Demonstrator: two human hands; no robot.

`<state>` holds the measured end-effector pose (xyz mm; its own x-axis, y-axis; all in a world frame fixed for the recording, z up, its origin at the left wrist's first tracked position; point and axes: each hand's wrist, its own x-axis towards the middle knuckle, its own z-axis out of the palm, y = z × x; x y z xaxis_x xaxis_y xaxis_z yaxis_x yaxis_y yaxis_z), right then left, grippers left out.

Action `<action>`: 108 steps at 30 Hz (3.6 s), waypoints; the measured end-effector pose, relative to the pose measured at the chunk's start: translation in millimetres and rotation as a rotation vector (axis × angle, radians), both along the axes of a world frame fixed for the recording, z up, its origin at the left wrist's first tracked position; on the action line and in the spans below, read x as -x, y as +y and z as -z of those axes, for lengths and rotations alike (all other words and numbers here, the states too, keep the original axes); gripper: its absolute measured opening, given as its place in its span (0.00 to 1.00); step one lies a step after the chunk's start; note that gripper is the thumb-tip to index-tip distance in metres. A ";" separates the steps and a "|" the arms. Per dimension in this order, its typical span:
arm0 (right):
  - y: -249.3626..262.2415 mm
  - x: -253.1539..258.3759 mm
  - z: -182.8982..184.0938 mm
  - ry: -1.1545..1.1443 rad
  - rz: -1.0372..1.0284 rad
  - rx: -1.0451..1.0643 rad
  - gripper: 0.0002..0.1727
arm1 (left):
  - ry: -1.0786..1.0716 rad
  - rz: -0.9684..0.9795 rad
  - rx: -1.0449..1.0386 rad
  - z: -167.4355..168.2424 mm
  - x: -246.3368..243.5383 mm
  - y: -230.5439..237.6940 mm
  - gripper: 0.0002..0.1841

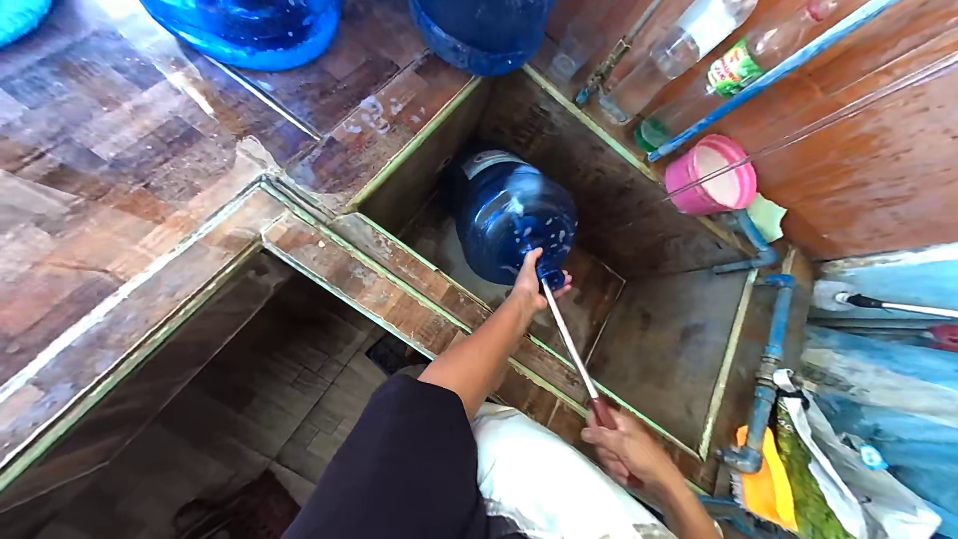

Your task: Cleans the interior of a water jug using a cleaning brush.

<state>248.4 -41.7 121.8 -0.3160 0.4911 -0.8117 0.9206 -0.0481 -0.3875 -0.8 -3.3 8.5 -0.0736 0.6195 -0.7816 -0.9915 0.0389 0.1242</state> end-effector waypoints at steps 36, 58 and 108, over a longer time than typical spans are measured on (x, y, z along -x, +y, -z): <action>9.0 -84.4 13.7 -0.225 -0.179 -0.193 0.20 | 0.118 0.106 0.090 14.4 -7.4 3.4 0.27; 30.0 -89.0 9.6 -0.123 -0.145 -0.088 0.17 | 0.129 -0.003 0.013 17.4 -19.0 19.9 0.33; -14.1 -98.7 -22.5 -0.171 -0.045 -0.091 0.17 | 0.119 -0.013 0.136 6.9 -11.6 23.2 0.30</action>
